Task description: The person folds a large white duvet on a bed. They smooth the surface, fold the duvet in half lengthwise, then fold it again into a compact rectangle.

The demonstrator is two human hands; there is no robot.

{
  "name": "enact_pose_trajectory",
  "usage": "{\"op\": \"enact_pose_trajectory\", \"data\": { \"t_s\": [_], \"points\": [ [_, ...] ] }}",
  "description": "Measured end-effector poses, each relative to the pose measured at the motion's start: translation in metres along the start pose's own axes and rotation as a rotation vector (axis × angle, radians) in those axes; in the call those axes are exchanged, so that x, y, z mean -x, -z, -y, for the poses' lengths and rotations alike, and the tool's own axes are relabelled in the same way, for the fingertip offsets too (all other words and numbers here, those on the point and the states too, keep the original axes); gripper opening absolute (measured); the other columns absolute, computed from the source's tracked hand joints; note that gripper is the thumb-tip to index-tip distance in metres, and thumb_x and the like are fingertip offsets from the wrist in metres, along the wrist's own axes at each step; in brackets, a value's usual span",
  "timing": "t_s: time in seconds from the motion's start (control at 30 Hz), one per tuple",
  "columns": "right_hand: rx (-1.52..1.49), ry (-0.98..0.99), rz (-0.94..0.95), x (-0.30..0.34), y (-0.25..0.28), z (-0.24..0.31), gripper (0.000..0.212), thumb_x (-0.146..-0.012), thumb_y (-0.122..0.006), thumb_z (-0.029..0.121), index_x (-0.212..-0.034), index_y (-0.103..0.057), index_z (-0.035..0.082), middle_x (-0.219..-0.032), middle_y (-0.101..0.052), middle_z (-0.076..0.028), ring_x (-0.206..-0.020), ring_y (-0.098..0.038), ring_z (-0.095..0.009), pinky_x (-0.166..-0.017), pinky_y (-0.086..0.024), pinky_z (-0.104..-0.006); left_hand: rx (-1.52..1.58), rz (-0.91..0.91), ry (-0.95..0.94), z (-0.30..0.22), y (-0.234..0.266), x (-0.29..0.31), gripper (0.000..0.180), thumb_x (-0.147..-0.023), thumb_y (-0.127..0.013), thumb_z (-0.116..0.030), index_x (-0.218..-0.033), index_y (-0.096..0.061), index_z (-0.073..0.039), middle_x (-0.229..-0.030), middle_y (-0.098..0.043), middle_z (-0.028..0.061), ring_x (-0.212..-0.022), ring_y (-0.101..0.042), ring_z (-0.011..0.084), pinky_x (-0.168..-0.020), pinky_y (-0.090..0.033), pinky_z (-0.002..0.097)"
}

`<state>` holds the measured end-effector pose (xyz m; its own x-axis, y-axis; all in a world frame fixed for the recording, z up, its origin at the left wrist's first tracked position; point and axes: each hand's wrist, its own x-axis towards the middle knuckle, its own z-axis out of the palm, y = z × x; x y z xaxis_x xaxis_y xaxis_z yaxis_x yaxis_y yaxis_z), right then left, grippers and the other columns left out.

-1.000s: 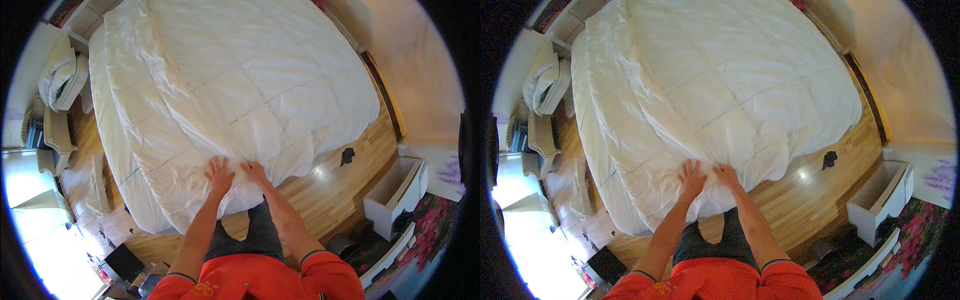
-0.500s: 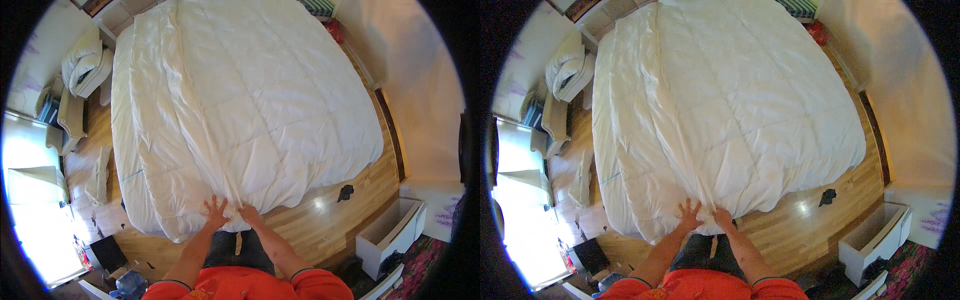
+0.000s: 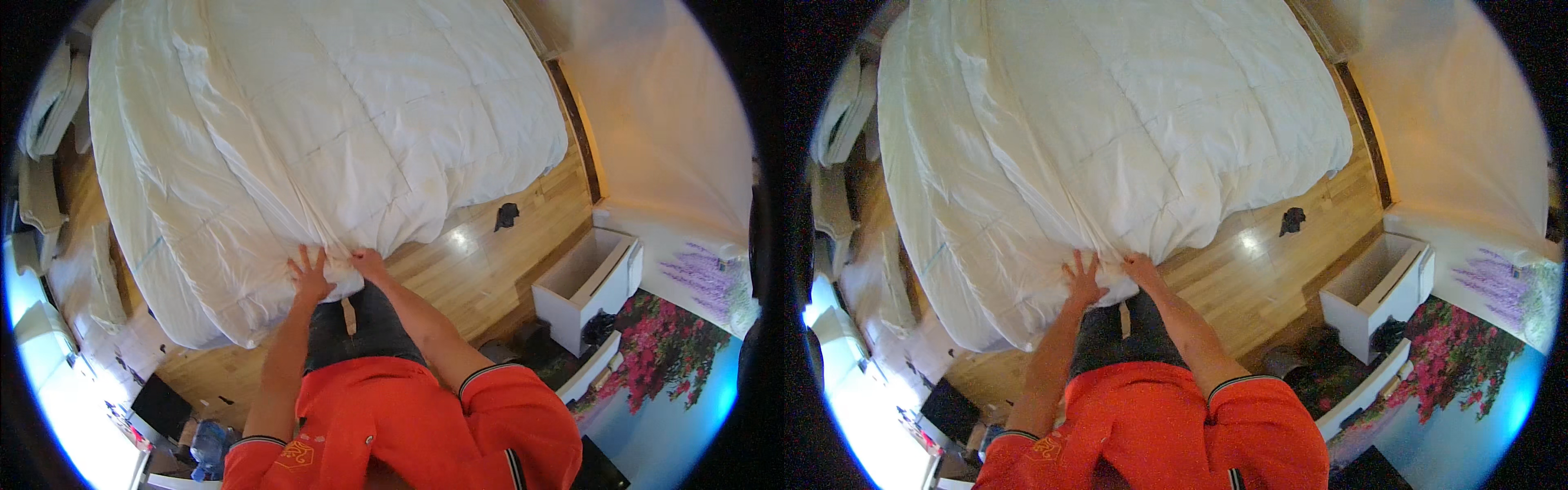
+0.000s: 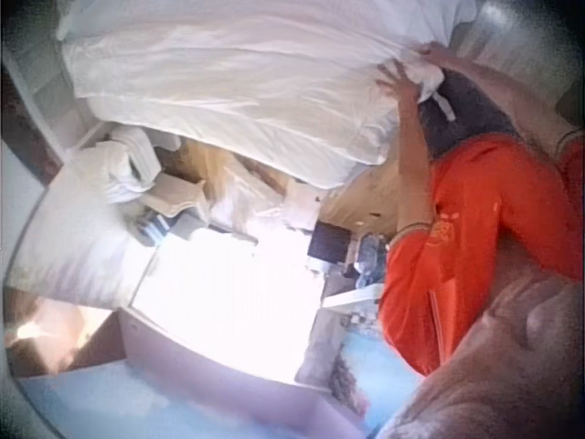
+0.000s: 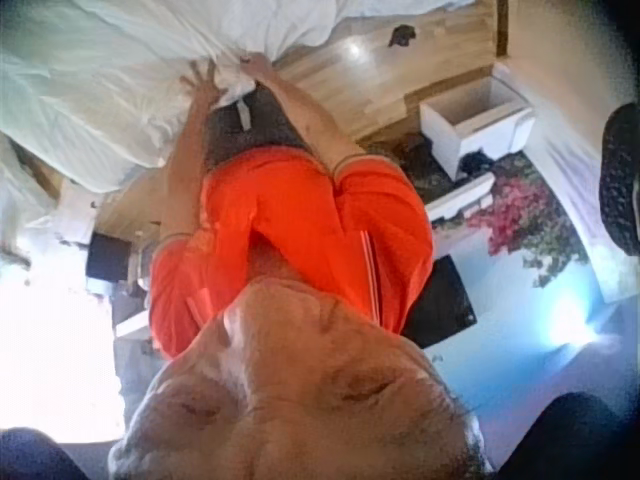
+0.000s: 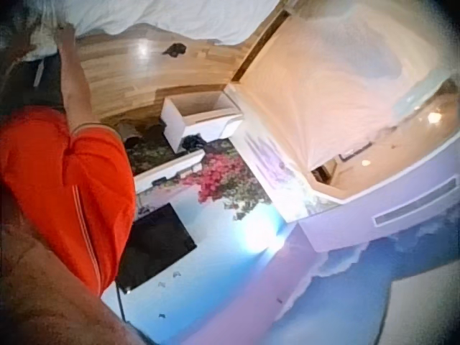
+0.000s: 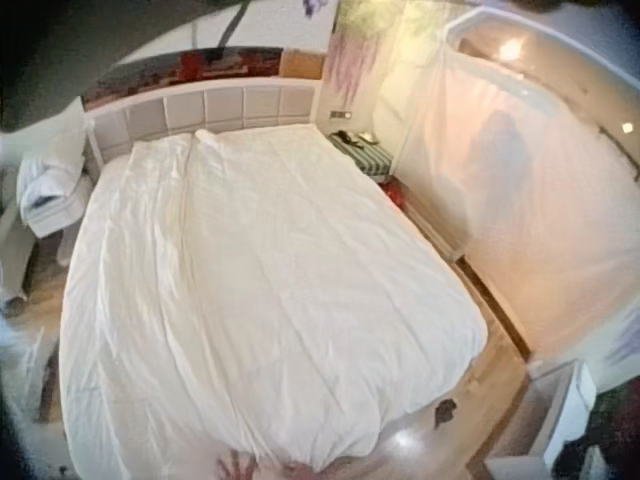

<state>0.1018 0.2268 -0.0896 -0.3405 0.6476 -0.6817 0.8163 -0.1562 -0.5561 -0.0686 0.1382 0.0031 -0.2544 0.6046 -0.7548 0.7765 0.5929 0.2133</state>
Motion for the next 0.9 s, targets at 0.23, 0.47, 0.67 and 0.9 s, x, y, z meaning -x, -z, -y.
{"op": "enact_pose_trajectory", "data": {
  "t_s": [0.23, 0.47, 0.67, 0.9],
  "points": [
    [-0.598, -0.483, -0.890, -0.005, 0.092, -0.030, 0.059, -0.078, -0.079, 0.041, -0.115, -0.058, 0.001, -0.091, -0.066, -0.011, -0.082, -0.064, -0.028, -0.073, -0.051, -0.0394, 0.123, -0.131, -0.006, -0.042, -0.038, 0.009, 0.098, -0.073, -0.080, -0.039, -0.151, -0.028, -0.011, -0.160, -0.007, 0.0179, -0.138, -0.007, 0.0599, -0.096, -0.037, 0.0700],
    [-1.647, -0.309, -0.276, -0.013, 0.149, -0.067, 0.045, -0.087, -0.073, 0.022, -0.122, -0.055, 0.000, -0.113, -0.064, -0.013, -0.094, -0.064, -0.030, -0.085, -0.055, -0.0484, 1.051, 0.300, -0.122, -0.130, -0.062, -0.003, 0.073, -0.079, -0.074, -0.051, -0.131, -0.053, -0.005, -0.128, -0.057, 0.0153, -0.117, -0.053, 0.0363, -0.093, -0.045, 0.0543],
    [-1.481, -0.557, 0.016, 0.016, 0.172, -0.051, 0.036, -0.083, -0.077, 0.022, -0.103, -0.064, -0.006, -0.099, -0.065, -0.015, -0.083, -0.063, -0.029, -0.068, -0.052, -0.0448, 1.998, 0.686, 0.228, -0.228, -0.060, -0.043, 0.062, -0.089, -0.062, -0.059, -0.124, -0.057, -0.009, -0.113, -0.062, 0.0098, -0.098, -0.061, 0.0305, -0.089, -0.047, 0.0503],
    [-1.802, -0.032, 0.176, 0.024, 0.243, -0.064, 0.029, -0.090, -0.068, 0.023, -0.109, -0.063, 0.001, -0.115, -0.062, -0.011, -0.105, -0.060, -0.026, -0.087, -0.052, -0.0439, 2.184, 0.104, 0.420, -0.272, -0.044, -0.047, 0.043, -0.098, -0.056, -0.035, -0.133, -0.046, -0.011, -0.125, -0.055, 0.0148, -0.109, -0.055, 0.0355, -0.089, -0.046, 0.0575]
  ]
}}
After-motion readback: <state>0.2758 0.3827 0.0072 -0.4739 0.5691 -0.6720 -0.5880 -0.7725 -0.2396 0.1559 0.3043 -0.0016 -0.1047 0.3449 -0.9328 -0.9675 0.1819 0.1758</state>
